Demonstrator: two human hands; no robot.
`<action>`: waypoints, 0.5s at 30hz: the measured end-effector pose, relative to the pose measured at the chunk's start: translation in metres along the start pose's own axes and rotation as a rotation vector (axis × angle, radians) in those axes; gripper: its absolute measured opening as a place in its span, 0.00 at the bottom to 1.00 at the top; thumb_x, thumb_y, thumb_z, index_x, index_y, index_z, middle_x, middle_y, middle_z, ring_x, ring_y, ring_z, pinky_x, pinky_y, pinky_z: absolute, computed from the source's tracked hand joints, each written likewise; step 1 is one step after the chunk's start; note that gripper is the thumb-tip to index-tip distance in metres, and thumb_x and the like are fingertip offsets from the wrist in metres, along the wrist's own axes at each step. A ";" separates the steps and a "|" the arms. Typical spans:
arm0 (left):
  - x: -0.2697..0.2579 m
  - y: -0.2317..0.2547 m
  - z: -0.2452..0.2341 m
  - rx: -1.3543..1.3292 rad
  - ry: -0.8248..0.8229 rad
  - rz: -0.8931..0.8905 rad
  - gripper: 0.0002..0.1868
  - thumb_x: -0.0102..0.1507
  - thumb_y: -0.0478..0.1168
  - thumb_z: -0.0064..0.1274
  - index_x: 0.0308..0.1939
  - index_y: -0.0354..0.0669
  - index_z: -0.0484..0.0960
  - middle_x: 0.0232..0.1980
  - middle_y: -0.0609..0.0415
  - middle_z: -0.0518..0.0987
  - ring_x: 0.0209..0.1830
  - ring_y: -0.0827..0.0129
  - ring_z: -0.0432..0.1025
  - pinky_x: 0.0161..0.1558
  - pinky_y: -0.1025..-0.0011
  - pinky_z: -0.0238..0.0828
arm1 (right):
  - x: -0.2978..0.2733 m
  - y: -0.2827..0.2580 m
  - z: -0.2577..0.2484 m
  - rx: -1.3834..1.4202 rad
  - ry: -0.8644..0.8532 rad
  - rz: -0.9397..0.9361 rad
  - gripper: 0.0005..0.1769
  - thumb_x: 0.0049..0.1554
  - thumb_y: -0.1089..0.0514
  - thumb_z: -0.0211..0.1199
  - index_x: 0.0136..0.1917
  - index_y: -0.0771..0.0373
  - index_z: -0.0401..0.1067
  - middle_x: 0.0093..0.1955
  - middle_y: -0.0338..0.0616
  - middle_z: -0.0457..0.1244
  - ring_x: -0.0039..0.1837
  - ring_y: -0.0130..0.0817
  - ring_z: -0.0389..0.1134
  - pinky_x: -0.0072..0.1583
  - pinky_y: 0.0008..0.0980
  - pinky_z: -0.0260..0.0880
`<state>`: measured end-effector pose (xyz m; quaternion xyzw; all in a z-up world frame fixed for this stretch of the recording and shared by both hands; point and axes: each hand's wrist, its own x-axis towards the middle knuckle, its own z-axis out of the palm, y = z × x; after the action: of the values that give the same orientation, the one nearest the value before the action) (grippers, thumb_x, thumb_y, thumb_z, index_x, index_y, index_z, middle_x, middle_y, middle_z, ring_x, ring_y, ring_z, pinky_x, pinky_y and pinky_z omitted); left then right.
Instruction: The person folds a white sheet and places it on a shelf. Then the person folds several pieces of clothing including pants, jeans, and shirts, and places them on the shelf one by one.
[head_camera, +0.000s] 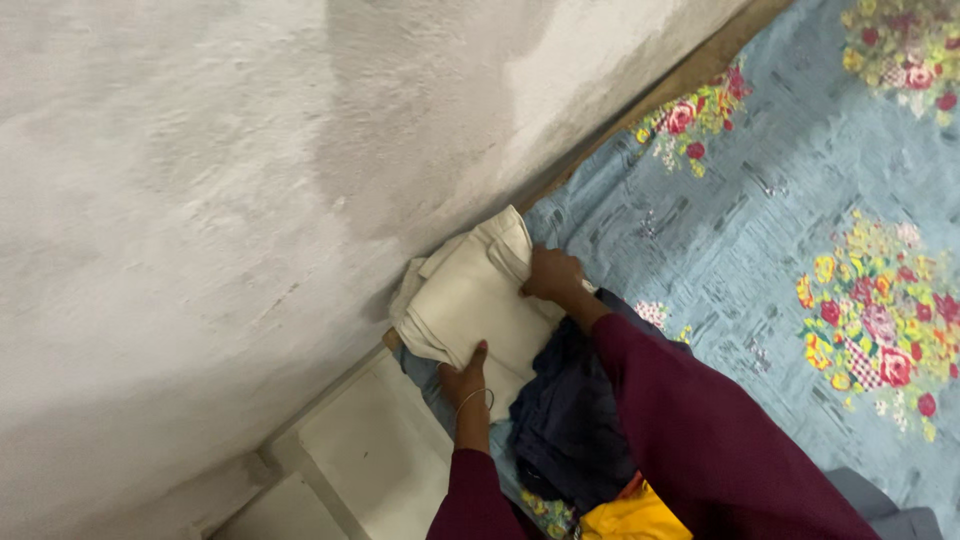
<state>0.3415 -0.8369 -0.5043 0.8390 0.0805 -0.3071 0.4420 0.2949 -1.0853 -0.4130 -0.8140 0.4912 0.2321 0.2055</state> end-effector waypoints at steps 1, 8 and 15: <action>0.000 0.006 0.000 -0.093 -0.047 -0.034 0.45 0.46 0.57 0.77 0.48 0.19 0.75 0.52 0.32 0.80 0.50 0.51 0.74 0.53 0.60 0.74 | 0.001 0.000 -0.004 -0.002 -0.019 -0.024 0.47 0.41 0.38 0.80 0.68 0.57 0.68 0.66 0.50 0.67 0.69 0.49 0.67 0.65 0.49 0.67; 0.012 0.019 -0.019 -0.235 -0.228 -0.271 0.58 0.51 0.46 0.75 0.76 0.31 0.55 0.72 0.38 0.66 0.68 0.50 0.65 0.67 0.59 0.63 | 0.003 0.012 -0.010 0.142 -0.063 -0.010 0.54 0.41 0.38 0.79 0.76 0.52 0.61 0.75 0.46 0.59 0.76 0.49 0.58 0.70 0.58 0.55; 0.003 0.046 -0.048 -0.658 -0.378 -0.243 0.50 0.50 0.38 0.72 0.73 0.36 0.61 0.66 0.43 0.74 0.63 0.51 0.70 0.63 0.60 0.69 | 0.000 0.031 -0.036 0.294 -0.019 -0.189 0.61 0.35 0.34 0.80 0.73 0.65 0.66 0.73 0.59 0.62 0.74 0.55 0.62 0.73 0.45 0.63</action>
<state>0.3840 -0.8273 -0.4541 0.5656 0.1905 -0.4639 0.6547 0.2735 -1.1186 -0.3876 -0.8155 0.4393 0.1453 0.3477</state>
